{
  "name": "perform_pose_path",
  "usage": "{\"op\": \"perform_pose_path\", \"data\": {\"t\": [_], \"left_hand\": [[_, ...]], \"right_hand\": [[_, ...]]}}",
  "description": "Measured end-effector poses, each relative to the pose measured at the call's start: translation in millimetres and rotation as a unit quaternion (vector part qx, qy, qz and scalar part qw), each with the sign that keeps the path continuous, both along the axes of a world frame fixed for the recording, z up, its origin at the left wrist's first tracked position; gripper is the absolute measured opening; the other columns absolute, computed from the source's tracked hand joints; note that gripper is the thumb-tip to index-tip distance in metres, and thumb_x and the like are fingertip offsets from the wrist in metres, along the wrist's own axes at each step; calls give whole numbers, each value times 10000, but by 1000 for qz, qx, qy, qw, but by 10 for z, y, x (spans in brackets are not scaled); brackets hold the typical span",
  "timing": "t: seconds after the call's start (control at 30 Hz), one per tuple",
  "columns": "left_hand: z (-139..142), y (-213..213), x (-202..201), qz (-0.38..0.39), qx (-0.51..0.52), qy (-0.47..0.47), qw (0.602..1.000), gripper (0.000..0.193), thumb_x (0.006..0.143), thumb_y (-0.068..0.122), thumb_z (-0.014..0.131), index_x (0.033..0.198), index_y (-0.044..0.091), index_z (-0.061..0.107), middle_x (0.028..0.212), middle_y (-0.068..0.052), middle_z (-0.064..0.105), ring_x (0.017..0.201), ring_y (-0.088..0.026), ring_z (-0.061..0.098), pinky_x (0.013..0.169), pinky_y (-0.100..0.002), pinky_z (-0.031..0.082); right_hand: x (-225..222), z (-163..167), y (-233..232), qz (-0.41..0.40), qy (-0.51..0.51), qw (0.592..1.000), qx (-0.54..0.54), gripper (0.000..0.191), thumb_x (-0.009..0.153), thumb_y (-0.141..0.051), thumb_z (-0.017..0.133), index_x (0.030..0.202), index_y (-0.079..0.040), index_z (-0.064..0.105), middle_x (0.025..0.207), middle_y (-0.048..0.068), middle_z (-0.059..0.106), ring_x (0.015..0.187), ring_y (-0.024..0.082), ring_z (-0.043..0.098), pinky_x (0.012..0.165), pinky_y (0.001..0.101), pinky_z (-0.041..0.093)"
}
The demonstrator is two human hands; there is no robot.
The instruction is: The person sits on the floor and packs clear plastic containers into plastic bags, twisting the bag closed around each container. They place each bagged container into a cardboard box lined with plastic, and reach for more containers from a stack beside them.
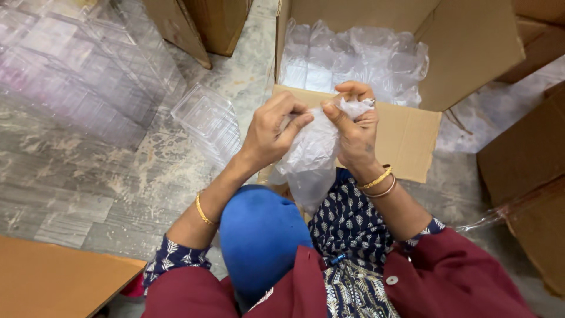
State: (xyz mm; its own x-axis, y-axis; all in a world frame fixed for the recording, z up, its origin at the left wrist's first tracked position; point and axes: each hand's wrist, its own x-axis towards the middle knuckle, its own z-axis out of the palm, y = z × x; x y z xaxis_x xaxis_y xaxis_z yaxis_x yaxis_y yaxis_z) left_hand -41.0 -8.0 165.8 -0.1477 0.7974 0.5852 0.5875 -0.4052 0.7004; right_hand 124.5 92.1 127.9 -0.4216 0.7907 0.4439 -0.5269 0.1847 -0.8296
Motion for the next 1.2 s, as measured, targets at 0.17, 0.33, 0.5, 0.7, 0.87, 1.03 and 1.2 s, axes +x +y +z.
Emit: {"op": "perform_pose_path", "data": {"t": [0.17, 0.33, 0.5, 0.7, 0.87, 1.03, 1.2], "left_hand": [[-100, -31, 6, -5, 93, -30, 995, 160, 959, 98, 745, 1030, 35, 616, 1032, -116, 589, 1005, -281, 589, 926, -352, 478], [-169, -45, -37, -47, 111, -55, 991, 162, 964, 109, 736, 1035, 32, 612, 1086, -120, 613, 1072, -267, 577, 984, -361, 458], [-452, -66, -140, -164, 56, -318, 932, 169, 1042, 184, 688, 993, 44, 607, 1014, -37, 622, 898, -130, 598, 861, -273, 485], [-697, -106, -222, -93, 8, -457, 884, 238, 1049, 253, 670, 921, 70, 590, 697, 34, 560, 522, -2, 434, 464, -188, 315], [-619, -261, -404, -127, 50, -574, 808, 236, 1043, 224, 723, 959, 59, 577, 798, 52, 537, 621, -27, 462, 545, -228, 363], [-706, -668, -511, -80, 56, -604, 791, 321, 750, 12, 754, 987, 64, 544, 811, -8, 593, 701, -101, 603, 791, -297, 574], [-1146, -657, -438, 261, 93, -376, 884, 258, 953, -81, 653, 1097, 33, 472, 774, -12, 506, 610, -72, 456, 560, -258, 363]], "right_hand": [[-91, -108, -4, 33, 12, 997, -69, 92, 1012, -58, 720, 1042, -73, 634, 964, -17, 635, 881, 57, 553, 817, 217, 457], [-273, -207, -44, 56, 27, 995, -73, 101, 1051, -165, 675, 1018, -98, 607, 945, -17, 655, 868, 54, 562, 812, 228, 470], [-452, -185, -120, 117, 22, 986, -119, 119, 1074, -192, 640, 1014, -97, 601, 931, -8, 656, 865, 65, 583, 816, 242, 492], [-449, -156, -64, 131, -2, 979, -155, 106, 1019, -163, 674, 990, -131, 577, 857, -60, 593, 796, 42, 537, 749, 228, 464], [-359, -314, 137, 180, -60, 954, -233, 279, 1053, -278, 645, 835, -114, 589, 738, -83, 510, 656, 31, 411, 600, 219, 334], [-301, -474, 342, 266, -136, 949, -105, 236, 968, -159, 708, 811, -128, 534, 759, -94, 477, 692, 38, 396, 623, 237, 308], [-874, -712, 268, 83, -282, 953, 73, 215, 986, -170, 672, 813, -88, 573, 734, -76, 515, 670, 36, 424, 580, 251, 346]]}}
